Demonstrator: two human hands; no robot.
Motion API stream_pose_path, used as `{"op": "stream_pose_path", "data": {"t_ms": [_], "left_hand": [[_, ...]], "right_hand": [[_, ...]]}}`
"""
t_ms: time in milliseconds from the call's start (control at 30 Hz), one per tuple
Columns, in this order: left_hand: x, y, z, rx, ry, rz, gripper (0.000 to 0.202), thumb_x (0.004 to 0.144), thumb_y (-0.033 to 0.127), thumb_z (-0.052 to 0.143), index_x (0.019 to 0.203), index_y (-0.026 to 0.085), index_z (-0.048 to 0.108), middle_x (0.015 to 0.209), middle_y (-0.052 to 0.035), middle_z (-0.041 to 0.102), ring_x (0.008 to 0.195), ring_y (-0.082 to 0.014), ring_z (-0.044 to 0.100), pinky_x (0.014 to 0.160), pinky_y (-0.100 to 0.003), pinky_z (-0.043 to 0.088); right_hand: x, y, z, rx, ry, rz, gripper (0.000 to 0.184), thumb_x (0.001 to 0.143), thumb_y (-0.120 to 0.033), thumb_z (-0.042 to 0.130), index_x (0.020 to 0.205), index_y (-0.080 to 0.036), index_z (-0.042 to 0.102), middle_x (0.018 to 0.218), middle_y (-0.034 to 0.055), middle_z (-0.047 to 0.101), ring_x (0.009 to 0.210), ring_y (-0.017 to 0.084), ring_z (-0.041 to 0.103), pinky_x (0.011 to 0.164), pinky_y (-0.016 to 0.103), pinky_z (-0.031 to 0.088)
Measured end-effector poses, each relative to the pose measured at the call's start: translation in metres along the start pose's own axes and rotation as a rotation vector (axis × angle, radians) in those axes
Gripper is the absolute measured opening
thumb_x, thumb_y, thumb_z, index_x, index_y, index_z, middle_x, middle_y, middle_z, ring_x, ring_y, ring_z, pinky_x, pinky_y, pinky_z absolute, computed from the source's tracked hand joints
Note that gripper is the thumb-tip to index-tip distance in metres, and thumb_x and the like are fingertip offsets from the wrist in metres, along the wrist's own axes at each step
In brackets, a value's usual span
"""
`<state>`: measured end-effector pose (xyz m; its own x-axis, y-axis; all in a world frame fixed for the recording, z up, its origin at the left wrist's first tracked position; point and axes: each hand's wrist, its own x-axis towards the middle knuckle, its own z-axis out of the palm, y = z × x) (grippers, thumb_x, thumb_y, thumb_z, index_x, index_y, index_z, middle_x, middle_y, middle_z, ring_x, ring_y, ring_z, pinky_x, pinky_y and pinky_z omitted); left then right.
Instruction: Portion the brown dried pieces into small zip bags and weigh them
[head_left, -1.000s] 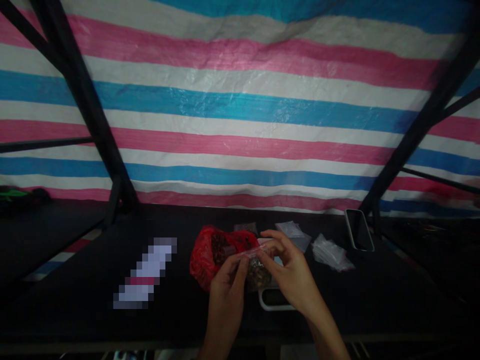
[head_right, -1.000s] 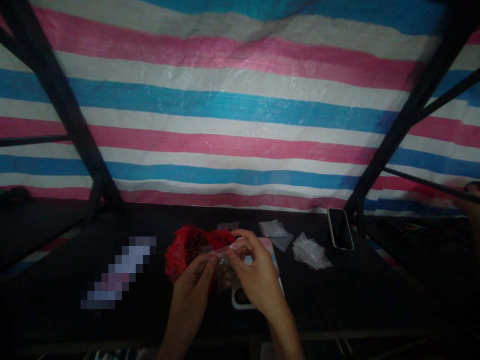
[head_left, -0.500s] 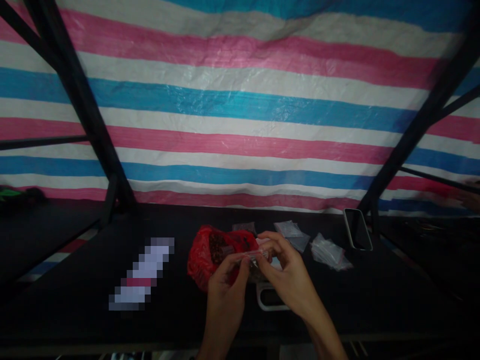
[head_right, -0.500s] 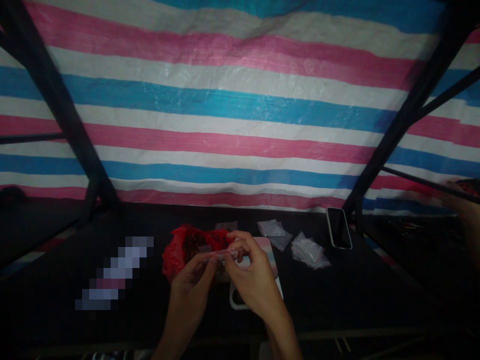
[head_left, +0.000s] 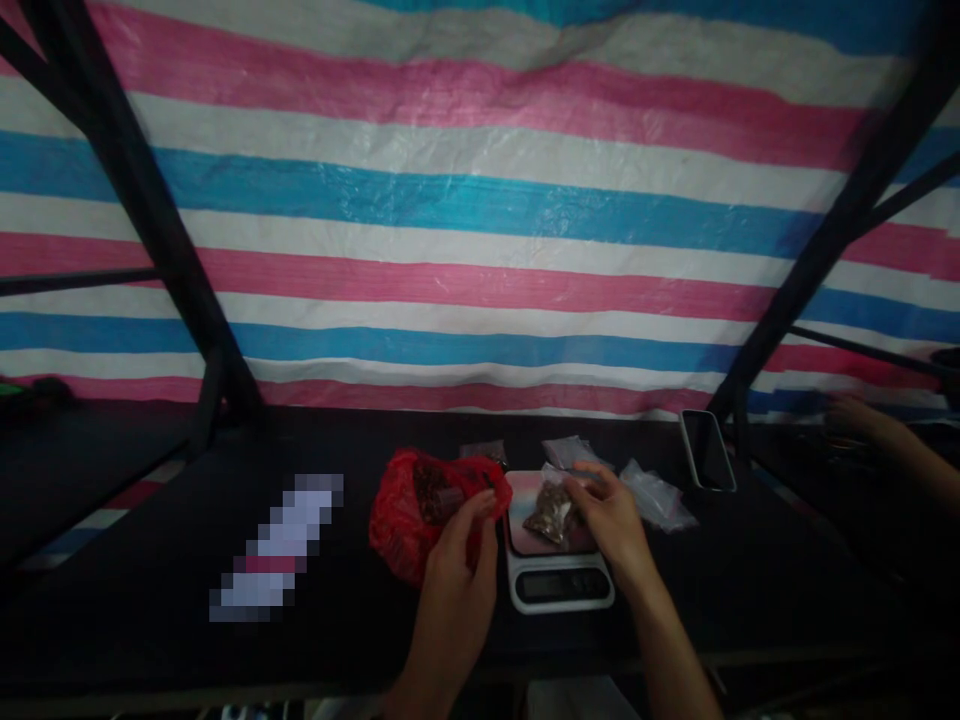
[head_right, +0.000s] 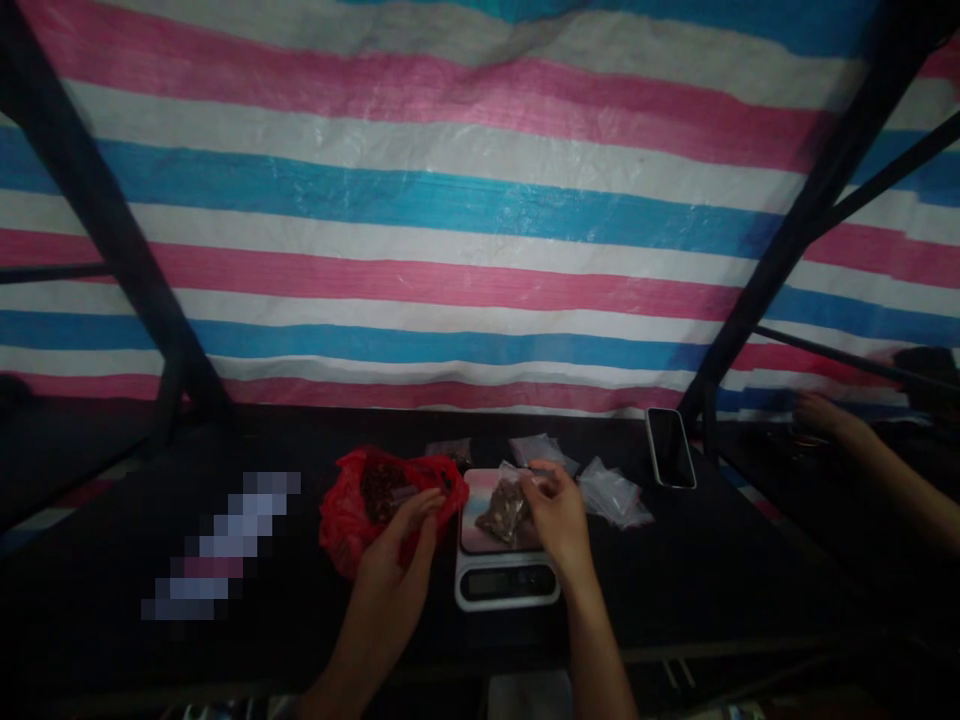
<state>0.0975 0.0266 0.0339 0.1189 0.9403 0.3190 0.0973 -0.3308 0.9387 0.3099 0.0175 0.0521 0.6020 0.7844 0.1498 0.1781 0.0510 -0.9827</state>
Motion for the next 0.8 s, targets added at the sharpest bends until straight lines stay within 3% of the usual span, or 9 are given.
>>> {"op": "stream_pose_path", "data": {"t_ms": [200, 300, 467, 633, 800], "left_hand": [[0.001, -0.011, -0.016, 0.201, 0.010, 0.228, 0.029, 0.100, 0.027, 0.053, 0.113, 0.025, 0.079, 0.118, -0.0097, 0.080, 0.114, -0.0266, 0.075, 0.102, -0.042, 0.059], [-0.001, -0.005, -0.022, 0.236, 0.047, 0.347, 0.028, 0.101, 0.021, 0.052, 0.107, 0.026, 0.078, 0.112, -0.0082, 0.080, 0.110, -0.0236, 0.076, 0.097, -0.036, 0.060], [-0.002, 0.005, -0.033, 0.271, 0.154, 0.557, 0.028, 0.097, 0.009, 0.055, 0.096, 0.026, 0.076, 0.096, -0.0033, 0.078, 0.091, -0.0162, 0.077, 0.085, -0.024, 0.060], [-0.002, 0.005, -0.039, 0.305, 0.228, 0.682, 0.027, 0.093, 0.003, 0.056, 0.091, 0.024, 0.073, 0.089, -0.0011, 0.075, 0.083, -0.0119, 0.075, 0.078, -0.017, 0.058], [-0.006, 0.003, -0.040, 0.326, 0.227, 0.799, 0.027, 0.093, -0.001, 0.055, 0.088, 0.021, 0.071, 0.083, 0.0007, 0.071, 0.074, -0.0088, 0.072, 0.073, -0.015, 0.057]], "right_hand": [[0.004, 0.012, 0.004, -0.124, 0.140, -0.068, 0.052, 0.072, -0.066, 0.071, 0.097, -0.021, 0.074, 0.086, 0.0100, 0.080, 0.074, 0.029, 0.071, 0.073, 0.043, 0.054], [0.006, 0.012, -0.003, -0.164, 0.215, -0.084, 0.052, 0.074, -0.065, 0.065, 0.097, -0.020, 0.075, 0.096, 0.0135, 0.081, 0.076, 0.030, 0.070, 0.081, 0.047, 0.053], [0.009, 0.016, -0.016, -0.173, 0.298, -0.098, 0.051, 0.078, -0.067, 0.061, 0.091, -0.020, 0.075, 0.101, 0.0166, 0.081, 0.098, 0.036, 0.072, 0.096, 0.051, 0.051], [0.009, 0.020, -0.016, -0.161, 0.323, -0.109, 0.051, 0.080, -0.065, 0.061, 0.093, -0.019, 0.076, 0.103, 0.0169, 0.082, 0.101, 0.036, 0.073, 0.097, 0.050, 0.052], [0.010, 0.022, -0.012, -0.155, 0.300, -0.136, 0.055, 0.080, -0.069, 0.060, 0.095, -0.018, 0.077, 0.103, 0.0153, 0.082, 0.102, 0.034, 0.072, 0.097, 0.047, 0.052]]}}
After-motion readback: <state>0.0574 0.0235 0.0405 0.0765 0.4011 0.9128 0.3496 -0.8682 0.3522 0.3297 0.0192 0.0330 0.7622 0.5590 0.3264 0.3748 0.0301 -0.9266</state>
